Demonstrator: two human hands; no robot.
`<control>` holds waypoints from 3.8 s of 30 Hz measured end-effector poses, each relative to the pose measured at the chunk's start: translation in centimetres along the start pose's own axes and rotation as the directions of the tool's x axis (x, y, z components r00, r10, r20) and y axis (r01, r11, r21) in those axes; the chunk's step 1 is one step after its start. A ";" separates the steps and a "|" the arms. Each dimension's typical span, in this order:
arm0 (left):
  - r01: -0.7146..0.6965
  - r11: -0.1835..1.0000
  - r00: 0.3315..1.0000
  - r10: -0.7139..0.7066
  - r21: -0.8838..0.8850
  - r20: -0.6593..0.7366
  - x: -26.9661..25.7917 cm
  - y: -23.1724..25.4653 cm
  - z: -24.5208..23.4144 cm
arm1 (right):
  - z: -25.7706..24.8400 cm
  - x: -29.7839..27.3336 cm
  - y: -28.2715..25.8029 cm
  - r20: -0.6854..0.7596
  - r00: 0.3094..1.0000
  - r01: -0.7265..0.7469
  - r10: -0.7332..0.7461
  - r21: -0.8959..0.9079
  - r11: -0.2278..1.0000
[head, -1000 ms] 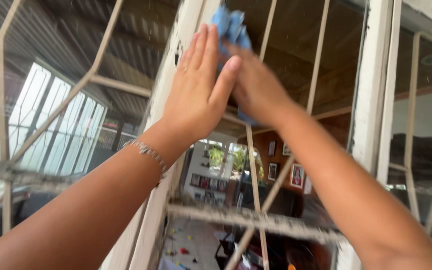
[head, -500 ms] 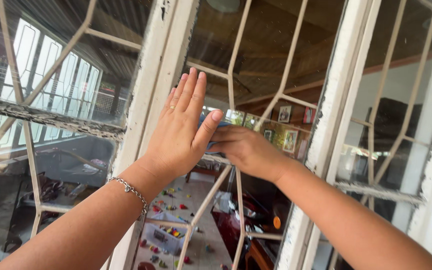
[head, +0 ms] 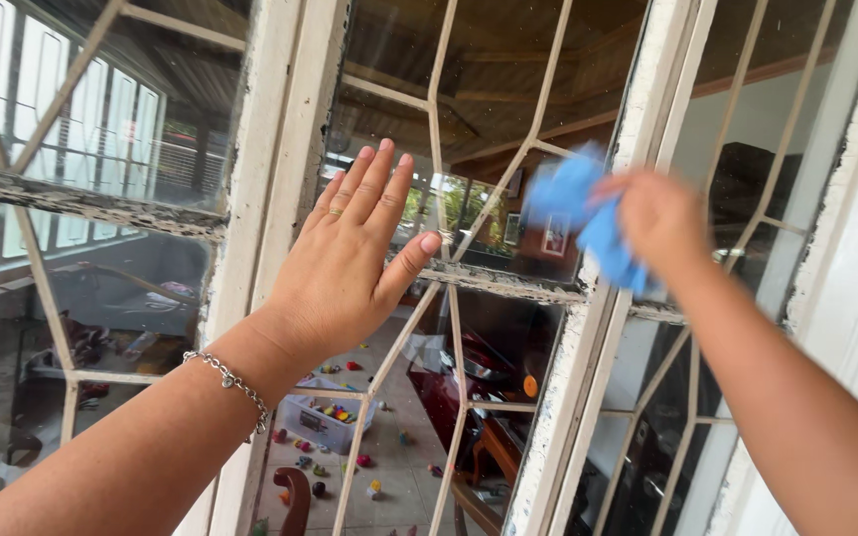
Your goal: The person cleans a window by wiping its glass panes and frames with a cloth.
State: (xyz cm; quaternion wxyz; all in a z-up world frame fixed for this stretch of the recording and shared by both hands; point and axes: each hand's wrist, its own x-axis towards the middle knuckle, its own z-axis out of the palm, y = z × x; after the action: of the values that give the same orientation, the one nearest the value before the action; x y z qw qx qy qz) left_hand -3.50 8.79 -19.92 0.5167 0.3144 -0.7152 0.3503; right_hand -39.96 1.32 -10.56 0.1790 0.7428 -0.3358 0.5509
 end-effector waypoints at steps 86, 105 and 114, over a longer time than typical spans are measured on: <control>0.384 0.485 0.781 -0.625 -0.786 -0.004 -21.7 -2.6 -3.6 | 27.6 -21.4 -26.9 -0.053 0.925 -0.259 0.375 0.633 0.729; 0.058 0.467 0.997 -0.066 -0.883 0.031 -14.4 17.0 10.1 | 6.7 -29.1 -10.6 -0.112 0.667 -0.316 0.736 0.853 0.416; -0.196 0.935 0.981 0.188 -0.294 -0.056 -0.9 22.9 25.2 | -5.9 -31.4 0.4 -0.186 0.619 -0.281 0.763 0.855 0.436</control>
State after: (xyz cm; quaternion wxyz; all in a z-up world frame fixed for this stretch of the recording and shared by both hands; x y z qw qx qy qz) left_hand -34.95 0.80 -30.45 0.5309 0.1567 -0.7801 0.2915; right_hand -49.57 14.24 -38.10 -0.2514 0.3979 -0.2289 0.8521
